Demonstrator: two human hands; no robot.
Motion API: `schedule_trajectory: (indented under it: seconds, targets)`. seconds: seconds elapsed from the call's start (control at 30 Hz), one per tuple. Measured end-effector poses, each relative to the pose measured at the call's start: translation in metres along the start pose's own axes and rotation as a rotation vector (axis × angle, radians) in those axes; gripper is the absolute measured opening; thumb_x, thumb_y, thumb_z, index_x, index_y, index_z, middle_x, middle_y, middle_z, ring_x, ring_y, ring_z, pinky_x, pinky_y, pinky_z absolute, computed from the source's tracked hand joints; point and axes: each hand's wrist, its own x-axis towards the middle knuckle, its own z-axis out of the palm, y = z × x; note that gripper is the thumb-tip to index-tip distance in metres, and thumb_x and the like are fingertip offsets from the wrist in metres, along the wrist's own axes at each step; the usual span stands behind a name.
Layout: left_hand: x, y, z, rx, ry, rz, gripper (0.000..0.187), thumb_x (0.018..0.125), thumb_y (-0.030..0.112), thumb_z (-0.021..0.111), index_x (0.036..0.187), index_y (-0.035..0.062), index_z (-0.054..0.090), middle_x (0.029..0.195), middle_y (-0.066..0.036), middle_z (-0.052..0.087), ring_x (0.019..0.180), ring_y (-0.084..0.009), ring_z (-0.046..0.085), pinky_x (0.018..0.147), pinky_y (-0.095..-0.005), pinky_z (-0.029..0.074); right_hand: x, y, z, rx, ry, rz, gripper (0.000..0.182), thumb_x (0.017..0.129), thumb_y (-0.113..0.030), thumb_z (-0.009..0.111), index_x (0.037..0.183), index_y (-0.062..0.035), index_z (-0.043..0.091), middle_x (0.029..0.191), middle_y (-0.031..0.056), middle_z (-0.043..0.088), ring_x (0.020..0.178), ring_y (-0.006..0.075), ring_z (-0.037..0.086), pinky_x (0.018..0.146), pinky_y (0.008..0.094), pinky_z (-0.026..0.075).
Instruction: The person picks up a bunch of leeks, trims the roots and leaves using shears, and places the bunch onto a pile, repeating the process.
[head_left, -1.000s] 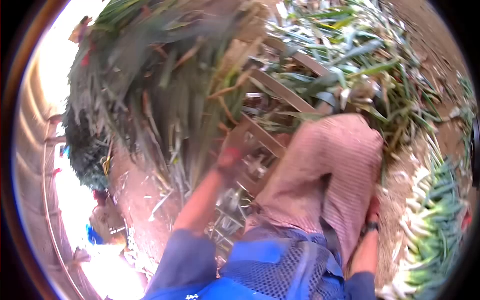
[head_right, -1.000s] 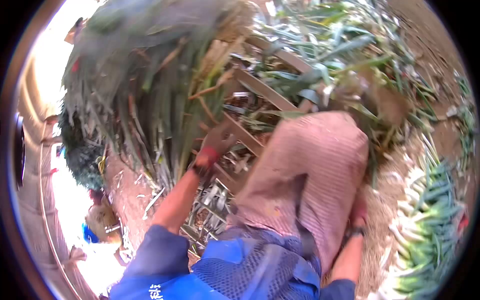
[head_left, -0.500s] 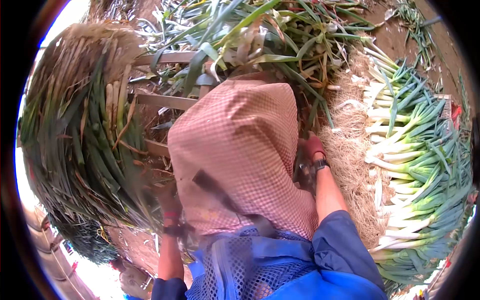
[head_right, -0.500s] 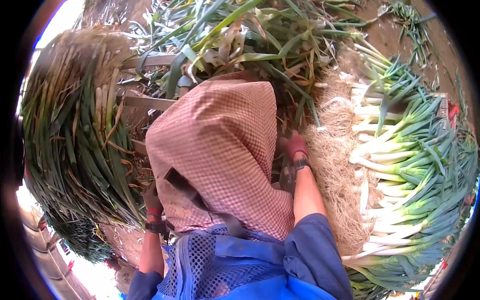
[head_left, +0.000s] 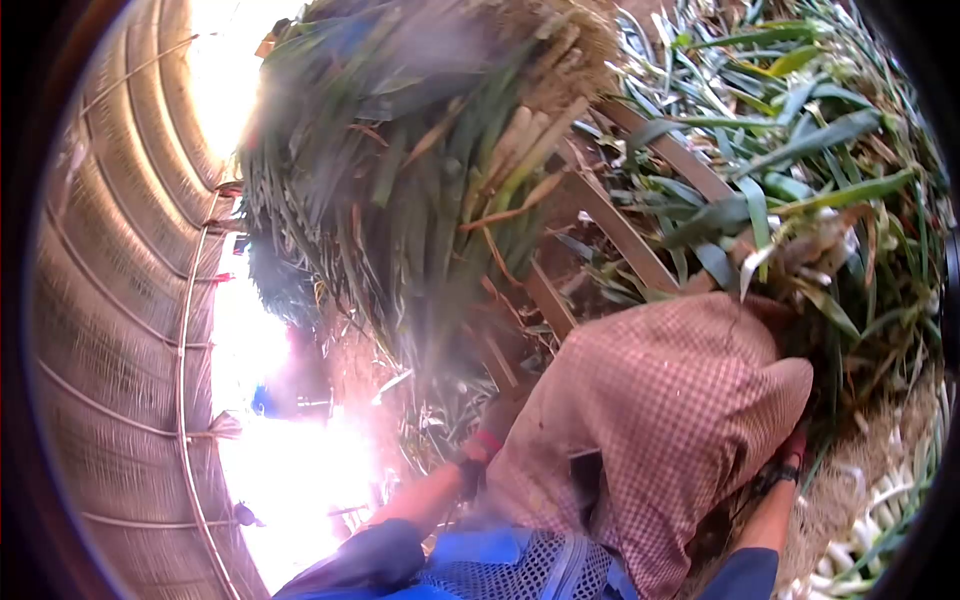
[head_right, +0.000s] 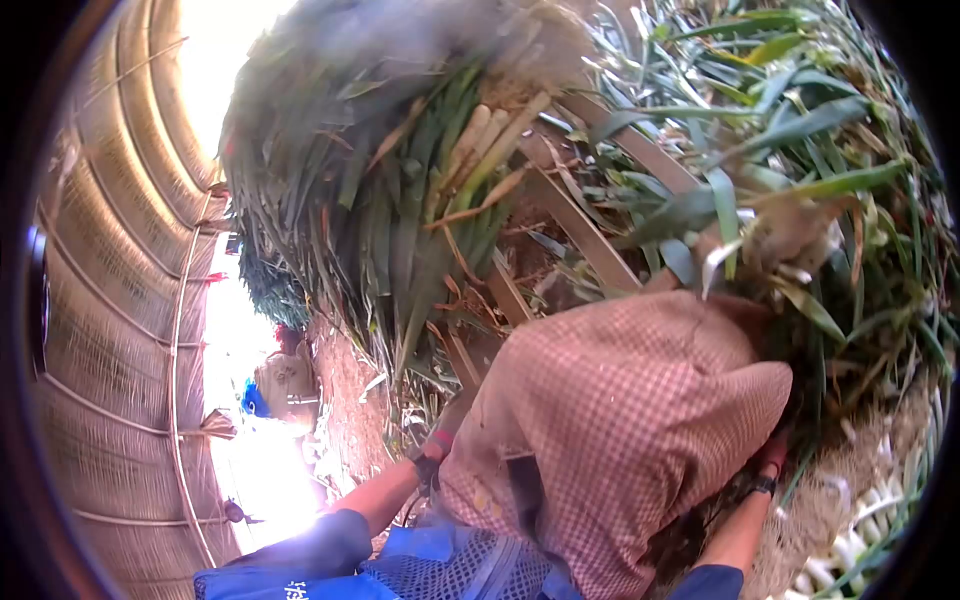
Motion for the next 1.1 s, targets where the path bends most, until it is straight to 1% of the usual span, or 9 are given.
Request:
schedule_trajectory:
  seconds: [0.17, 0.23, 0.3, 0.4, 0.6, 0.77, 0.97, 1.0, 1.1]
  targets:
    - [0.010, 0.007, 0.000, -0.020, 0.079, 0.042, 0.032, 0.091, 0.021, 0.068, 0.120, 0.0141, 0.077, 0.112, -0.017, 0.075, 0.102, -0.0392, 0.072, 0.092, -0.0465, 0.056, -0.024, -0.058, -0.032, 0.232, 0.041, -0.104, 0.046, 0.098, -0.025, 0.065, 0.138, -0.0034, 0.066, 0.131, 0.0157, 0.073, 0.115, 0.0310, 0.070, 0.102, 0.0417, 0.052]
    - [0.021, 0.013, -0.006, 0.024, -0.184, -0.194, 0.034, 0.093, 0.026, 0.066, 0.124, 0.0209, 0.076, 0.118, -0.015, 0.075, 0.108, -0.0384, 0.072, 0.095, -0.0456, 0.056, -0.055, -0.076, -0.055, 0.535, 0.139, -0.153, 0.044, 0.094, -0.022, 0.071, 0.134, -0.0016, 0.069, 0.128, 0.0166, 0.075, 0.113, 0.0319, 0.070, 0.102, 0.0419, 0.053]
    - [0.020, 0.001, -0.003, -0.023, -0.092, -0.033, 0.036, 0.094, 0.032, 0.066, 0.128, 0.0243, 0.075, 0.122, -0.014, 0.075, 0.111, -0.0365, 0.072, 0.095, -0.0445, 0.057, -0.090, -0.107, -0.091, 0.943, 0.298, -0.156, 0.033, 0.093, -0.021, 0.073, 0.123, -0.0052, 0.071, 0.106, 0.0106, 0.078, 0.088, 0.0256, 0.072, 0.081, 0.0387, 0.058]
    - [0.028, 0.016, -0.024, -0.042, -0.183, -0.058, 0.040, 0.094, 0.037, 0.067, 0.131, 0.0222, 0.074, 0.124, -0.015, 0.074, 0.113, -0.0364, 0.071, 0.096, -0.0440, 0.056, -0.174, -0.155, -0.199, 1.382, 0.105, 0.211, 0.021, 0.098, -0.034, 0.071, 0.095, -0.0181, 0.059, 0.071, -0.0066, 0.052, 0.053, 0.0057, 0.048, 0.047, 0.0236, 0.038]
    - [0.052, 0.024, -0.061, -0.270, -0.040, -0.024, 0.052, 0.094, 0.043, 0.070, 0.136, 0.0122, 0.070, 0.129, -0.019, 0.072, 0.118, -0.0364, 0.070, 0.101, -0.0432, 0.055, -0.238, -0.183, -0.298, 1.253, 0.282, 0.111, 0.022, 0.103, -0.037, 0.066, 0.096, -0.0182, 0.057, 0.065, -0.0072, 0.048, 0.043, 0.0063, 0.042, 0.038, 0.0242, 0.031]
    - [0.060, 0.053, -0.109, -1.004, 0.022, 0.063, 0.051, 0.096, 0.029, 0.077, 0.137, 0.0017, 0.067, 0.132, -0.013, 0.073, 0.118, -0.0186, 0.069, 0.105, -0.0344, 0.053, -0.293, -0.259, -0.363, 1.082, 0.467, -0.157, 0.017, 0.104, -0.028, 0.065, 0.108, -0.0114, 0.066, 0.068, -0.0059, 0.052, 0.047, 0.0059, 0.045, 0.041, 0.0247, 0.033]
    - [0.061, 0.078, -0.125, -1.213, -0.040, 0.225, 0.045, 0.103, 0.012, 0.069, 0.143, -0.0051, 0.059, 0.134, -0.010, 0.070, 0.121, -0.0150, 0.065, 0.103, -0.0315, 0.053, -0.319, -0.362, -0.393, 0.574, 0.459, -0.498, 0.024, 0.101, -0.016, 0.067, 0.114, 0.0038, 0.066, 0.084, 0.0004, 0.067, 0.072, 0.0081, 0.058, 0.063, 0.0306, 0.048]
    - [0.062, 0.081, -0.123, -1.217, -0.040, 0.242, 0.045, 0.103, 0.012, 0.069, 0.143, -0.0051, 0.059, 0.134, -0.010, 0.070, 0.121, -0.0150, 0.065, 0.103, -0.0315, 0.053, -0.314, -0.363, -0.404, 0.146, 0.404, -0.471, 0.033, 0.100, -0.015, 0.068, 0.125, 0.0066, 0.063, 0.086, 0.0026, 0.069, 0.073, 0.0102, 0.059, 0.066, 0.0304, 0.051]
    - [0.054, 0.076, -0.115, -1.420, -0.123, 0.199, 0.046, 0.104, 0.014, 0.068, 0.146, -0.0030, 0.058, 0.133, -0.009, 0.070, 0.117, -0.0145, 0.066, 0.101, -0.0294, 0.052, -0.328, -0.368, -0.375, 0.565, 0.498, -0.450, 0.040, 0.098, -0.014, 0.069, 0.133, 0.0045, 0.063, 0.084, 0.0066, 0.069, 0.071, 0.0131, 0.059, 0.064, 0.0333, 0.051]
